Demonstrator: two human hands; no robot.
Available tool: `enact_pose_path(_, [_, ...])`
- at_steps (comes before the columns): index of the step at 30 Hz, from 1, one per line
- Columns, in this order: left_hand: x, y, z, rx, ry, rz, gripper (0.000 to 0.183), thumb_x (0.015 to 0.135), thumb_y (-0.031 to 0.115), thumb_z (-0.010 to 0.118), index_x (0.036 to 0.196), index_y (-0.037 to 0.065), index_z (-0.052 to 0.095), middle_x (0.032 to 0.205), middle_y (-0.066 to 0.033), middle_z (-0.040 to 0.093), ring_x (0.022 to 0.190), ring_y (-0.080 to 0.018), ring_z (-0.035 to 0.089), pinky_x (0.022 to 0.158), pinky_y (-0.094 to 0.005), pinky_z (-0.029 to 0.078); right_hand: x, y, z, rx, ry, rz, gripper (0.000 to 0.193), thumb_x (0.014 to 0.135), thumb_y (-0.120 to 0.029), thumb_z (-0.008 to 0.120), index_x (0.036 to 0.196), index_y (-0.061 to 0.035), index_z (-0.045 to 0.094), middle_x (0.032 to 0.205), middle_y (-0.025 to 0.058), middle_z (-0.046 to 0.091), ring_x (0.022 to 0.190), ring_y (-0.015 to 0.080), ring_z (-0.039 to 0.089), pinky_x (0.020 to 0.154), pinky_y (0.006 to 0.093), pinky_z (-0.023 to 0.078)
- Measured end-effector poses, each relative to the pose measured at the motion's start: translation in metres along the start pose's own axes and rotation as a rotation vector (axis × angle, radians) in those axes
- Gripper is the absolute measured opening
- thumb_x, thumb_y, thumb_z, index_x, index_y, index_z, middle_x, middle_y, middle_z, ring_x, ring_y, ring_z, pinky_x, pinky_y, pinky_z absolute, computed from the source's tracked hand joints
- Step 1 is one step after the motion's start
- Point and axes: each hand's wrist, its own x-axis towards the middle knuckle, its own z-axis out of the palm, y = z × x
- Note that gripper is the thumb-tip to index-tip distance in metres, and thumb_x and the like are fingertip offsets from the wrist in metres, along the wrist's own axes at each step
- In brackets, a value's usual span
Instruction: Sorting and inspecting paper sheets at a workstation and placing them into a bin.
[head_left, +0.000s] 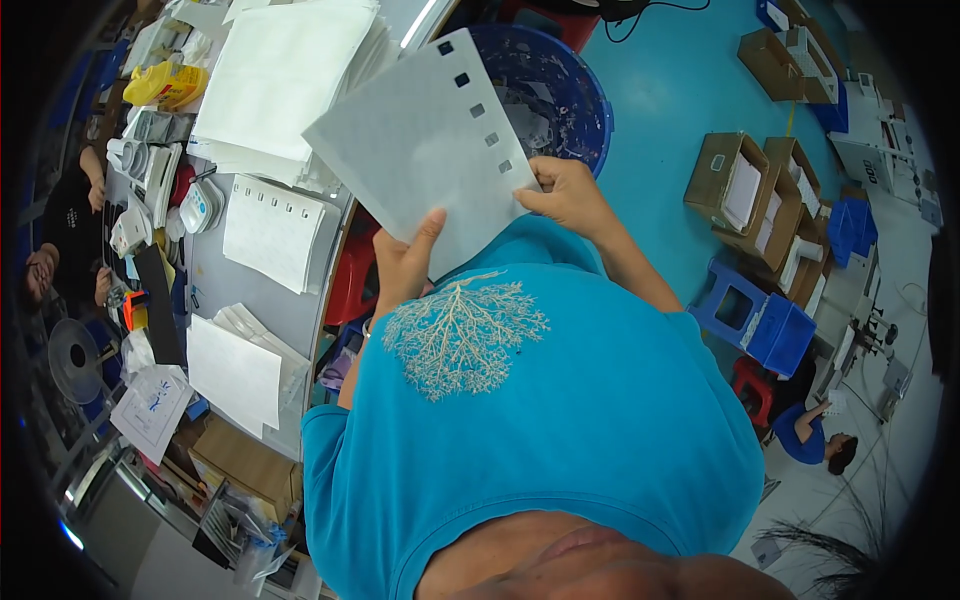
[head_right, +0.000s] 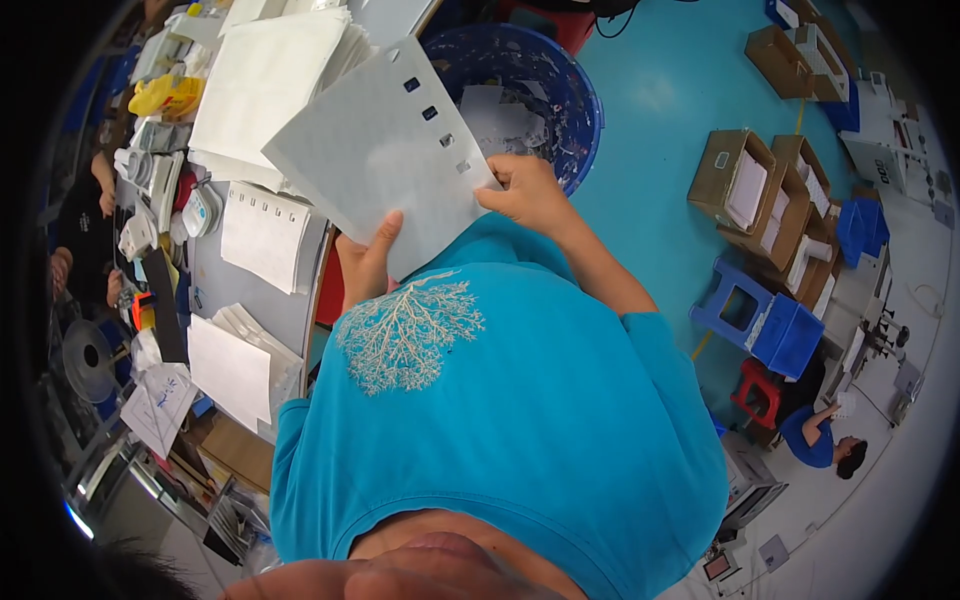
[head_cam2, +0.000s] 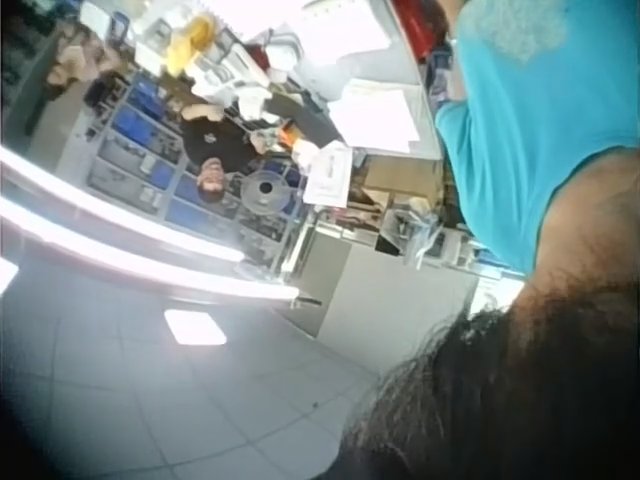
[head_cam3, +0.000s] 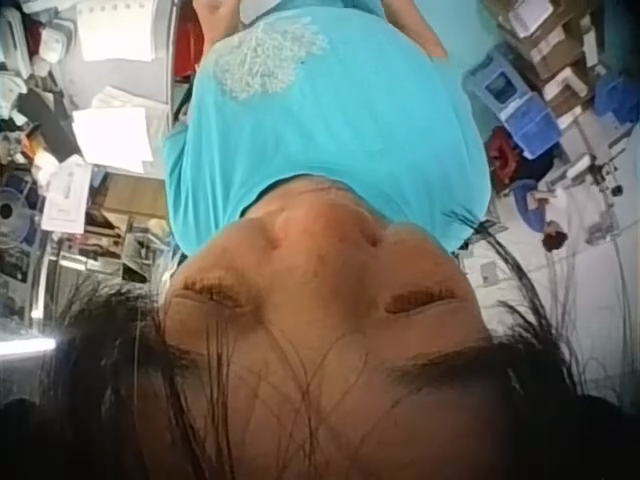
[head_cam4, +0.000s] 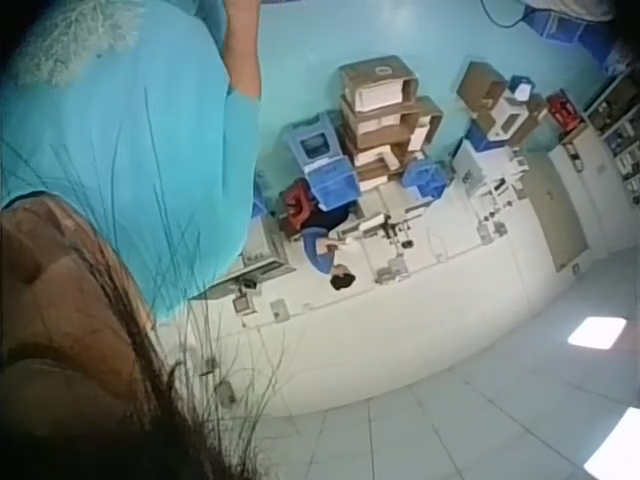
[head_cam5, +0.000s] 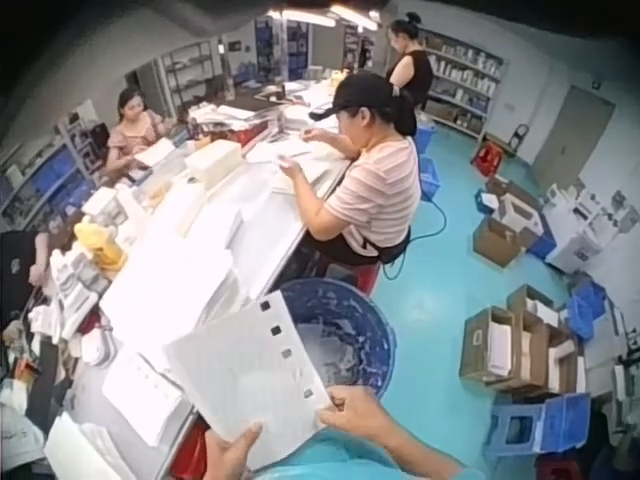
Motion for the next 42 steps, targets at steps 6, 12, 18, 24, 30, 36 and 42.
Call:
enact_pose_path(6, [-0.007, -0.008, 0.007, -0.014, 0.078, 0.042, 0.034, 0.085, 0.017, 0.069, 0.109, -0.006, 0.060, 0.102, -0.0126, 0.065, 0.092, -0.0163, 0.059, 0.081, -0.0307, 0.046, 0.007, 0.004, 0.001, -0.184, 0.001, 0.043, 0.030, 0.084, -0.013, 0.060, 0.108, 0.0048, 0.059, 0.093, 0.0095, 0.067, 0.079, 0.0162, 0.065, 0.073, 0.0293, 0.051])
enact_pose_path(12, [-0.014, -0.023, 0.002, -0.149, 0.210, 0.040, 0.038, 0.085, 0.015, 0.068, 0.114, -0.007, 0.056, 0.107, -0.0135, 0.062, 0.095, -0.0170, 0.058, 0.085, -0.0313, 0.045, 0.019, 0.012, -0.029, 0.883, -0.434, 0.331, 0.033, 0.089, -0.012, 0.059, 0.119, 0.0025, 0.055, 0.105, 0.0121, 0.064, 0.091, 0.0178, 0.064, 0.082, 0.0342, 0.052])
enact_pose_path(18, [-0.029, -0.029, -0.013, -0.044, 0.276, 0.048, 0.031, 0.086, 0.016, 0.067, 0.107, -0.006, 0.061, 0.098, -0.0122, 0.066, 0.083, -0.0173, 0.061, 0.078, -0.0328, 0.048, 0.034, 0.027, 0.008, 0.499, -0.335, 0.126, 0.028, 0.087, -0.008, 0.061, 0.113, 0.0018, 0.061, 0.097, 0.0104, 0.066, 0.086, 0.0158, 0.064, 0.077, 0.0302, 0.052])
enact_pose_path(24, [-0.036, -0.013, -0.045, 0.097, 0.290, 0.193, 0.033, 0.083, 0.015, 0.070, 0.108, -0.004, 0.061, 0.100, -0.0097, 0.065, 0.090, -0.0186, 0.060, 0.078, -0.0308, 0.047, 0.052, 0.051, 0.018, -0.419, 0.194, -0.295, 0.015, 0.084, -0.007, 0.060, 0.097, -0.0043, 0.067, 0.089, 0.0116, 0.067, 0.078, 0.0233, 0.066, 0.070, 0.0293, 0.050])
enact_pose_path(30, [-0.017, -0.002, -0.178, -0.348, 0.475, 0.136, 0.060, 0.083, 0.016, 0.069, 0.131, -0.003, 0.039, 0.120, -0.0133, 0.054, 0.108, -0.0191, 0.054, 0.088, -0.0340, 0.047, 0.069, 0.059, 0.035, -0.527, 0.200, -0.199, 0.016, 0.083, -0.008, 0.061, 0.098, -0.0068, 0.067, 0.088, 0.0119, 0.067, 0.079, 0.0230, 0.066, 0.070, 0.0295, 0.050])
enact_pose_path(36, [-0.089, -0.133, -0.193, -0.221, 0.353, -0.240, 0.068, 0.089, 0.016, 0.063, 0.144, 0.002, 0.026, 0.141, -0.0191, 0.039, 0.122, -0.0243, 0.048, 0.094, -0.0344, 0.047, 0.099, 0.081, 0.062, -0.933, 0.211, -0.268, 0.014, 0.083, -0.016, 0.066, 0.093, -0.0059, 0.069, 0.084, 0.0093, 0.068, 0.073, 0.0127, 0.064, 0.065, 0.0267, 0.049])
enact_pose_path(42, [-0.131, -0.066, -0.229, -0.804, 0.672, 0.187, 0.041, 0.094, 0.020, 0.056, 0.127, -0.001, 0.042, 0.135, -0.0177, 0.044, 0.121, -0.0258, 0.049, 0.095, -0.0342, 0.049, 0.105, 0.016, 0.204, -0.304, -0.449, -0.014, 0.020, 0.088, -0.022, 0.062, 0.095, -0.0037, 0.067, 0.075, 0.0048, 0.066, 0.063, 0.0104, 0.061, 0.054, 0.0236, 0.047])
